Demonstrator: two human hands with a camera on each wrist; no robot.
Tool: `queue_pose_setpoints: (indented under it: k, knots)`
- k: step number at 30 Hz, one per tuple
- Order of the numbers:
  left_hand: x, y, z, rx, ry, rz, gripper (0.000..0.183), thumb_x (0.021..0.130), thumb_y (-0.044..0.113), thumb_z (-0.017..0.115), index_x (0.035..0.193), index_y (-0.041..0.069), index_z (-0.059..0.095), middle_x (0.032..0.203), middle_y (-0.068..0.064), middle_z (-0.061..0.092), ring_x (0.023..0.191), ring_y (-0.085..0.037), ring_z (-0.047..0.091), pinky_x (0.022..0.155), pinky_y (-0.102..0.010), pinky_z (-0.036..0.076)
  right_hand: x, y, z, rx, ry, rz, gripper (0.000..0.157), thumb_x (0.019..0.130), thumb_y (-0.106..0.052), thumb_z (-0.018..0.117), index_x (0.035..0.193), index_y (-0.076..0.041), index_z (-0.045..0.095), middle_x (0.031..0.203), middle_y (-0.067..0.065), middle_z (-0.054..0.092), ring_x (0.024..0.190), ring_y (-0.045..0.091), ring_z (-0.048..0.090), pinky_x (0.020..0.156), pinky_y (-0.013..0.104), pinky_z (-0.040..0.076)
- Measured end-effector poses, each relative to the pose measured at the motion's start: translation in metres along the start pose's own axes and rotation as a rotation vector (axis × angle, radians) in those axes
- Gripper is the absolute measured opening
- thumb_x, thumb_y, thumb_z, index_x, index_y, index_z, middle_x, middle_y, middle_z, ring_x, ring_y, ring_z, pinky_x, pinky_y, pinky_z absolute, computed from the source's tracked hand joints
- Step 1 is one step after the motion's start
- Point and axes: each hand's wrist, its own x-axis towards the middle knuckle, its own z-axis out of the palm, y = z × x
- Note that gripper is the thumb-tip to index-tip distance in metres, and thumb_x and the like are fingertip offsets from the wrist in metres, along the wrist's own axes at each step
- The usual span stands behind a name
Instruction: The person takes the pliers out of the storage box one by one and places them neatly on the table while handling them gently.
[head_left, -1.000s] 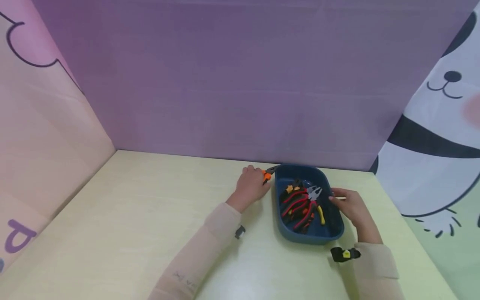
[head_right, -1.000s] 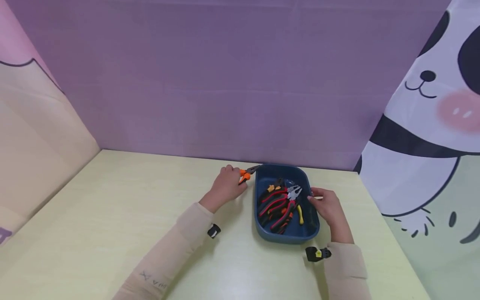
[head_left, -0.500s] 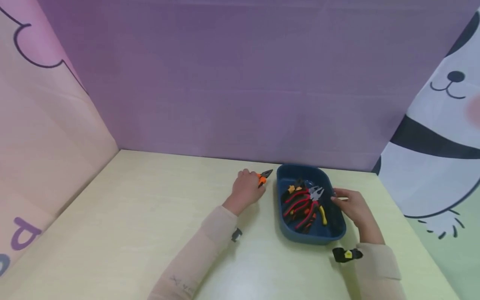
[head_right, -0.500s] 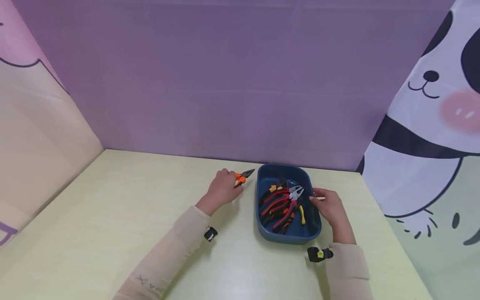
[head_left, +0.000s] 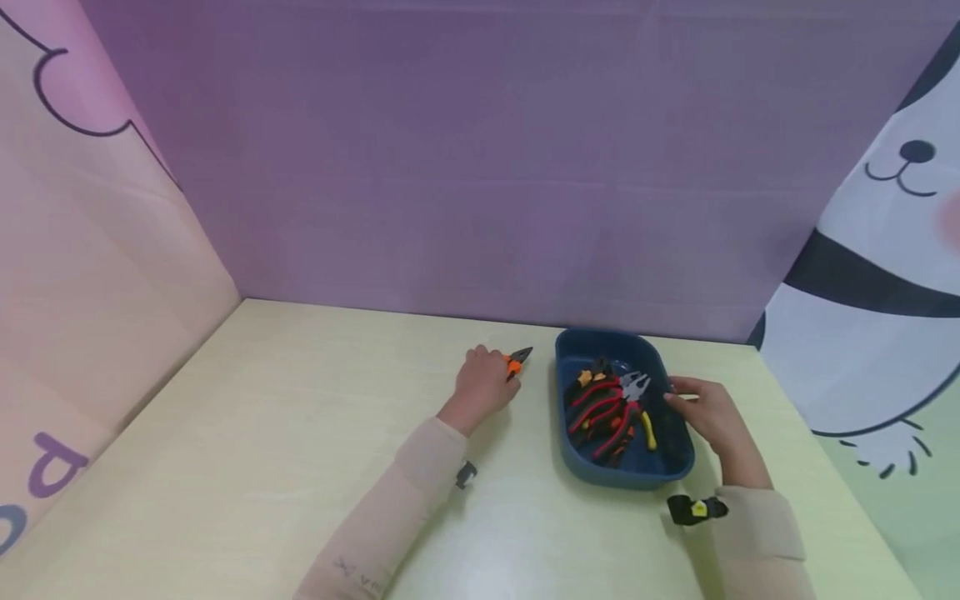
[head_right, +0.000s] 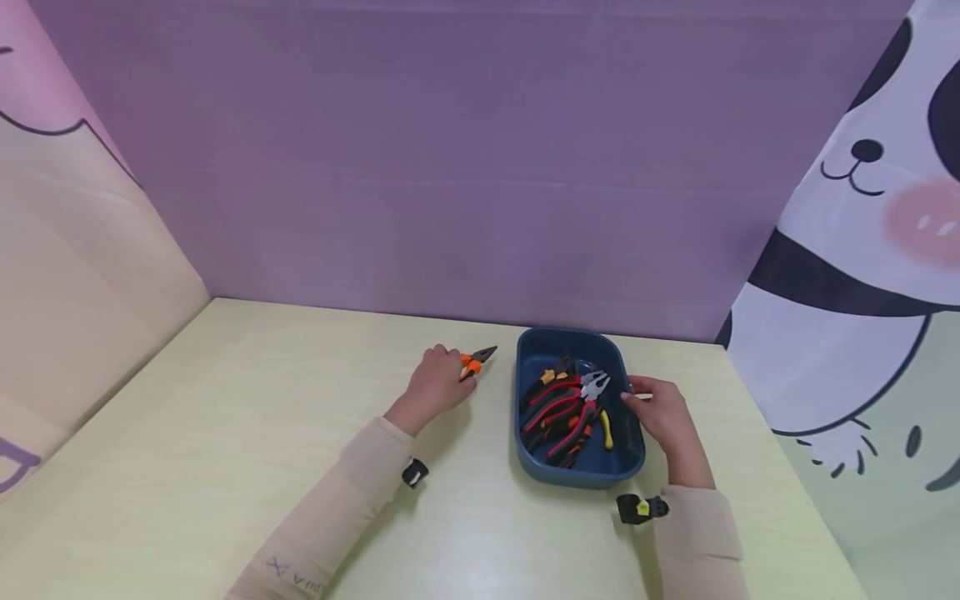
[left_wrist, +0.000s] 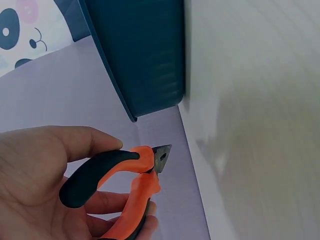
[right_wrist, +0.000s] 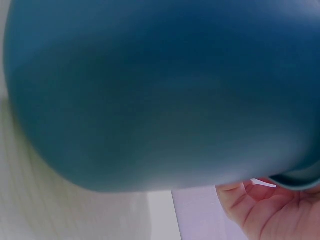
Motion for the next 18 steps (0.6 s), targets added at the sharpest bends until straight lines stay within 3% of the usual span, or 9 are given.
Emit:
queue_pose_setpoints:
  k: [18]
  knots:
    - [0.001,-0.012,0.012,-0.002,-0.033,-0.059,0.028,0.088,0.027,0.062,0.092,0.0,0.057,0.091,-0.011,0.046,0.086,-0.024,0.041,0.063,-0.03,0.037,-0.001,0.001,0.001,-0.009,0.027,-0.059,0.04,0.093,-0.011,0.055,0.122,0.017,0.05,0.117,0.037,0.055,0.1,0.049,0.058,0.08,0.051,0.051]
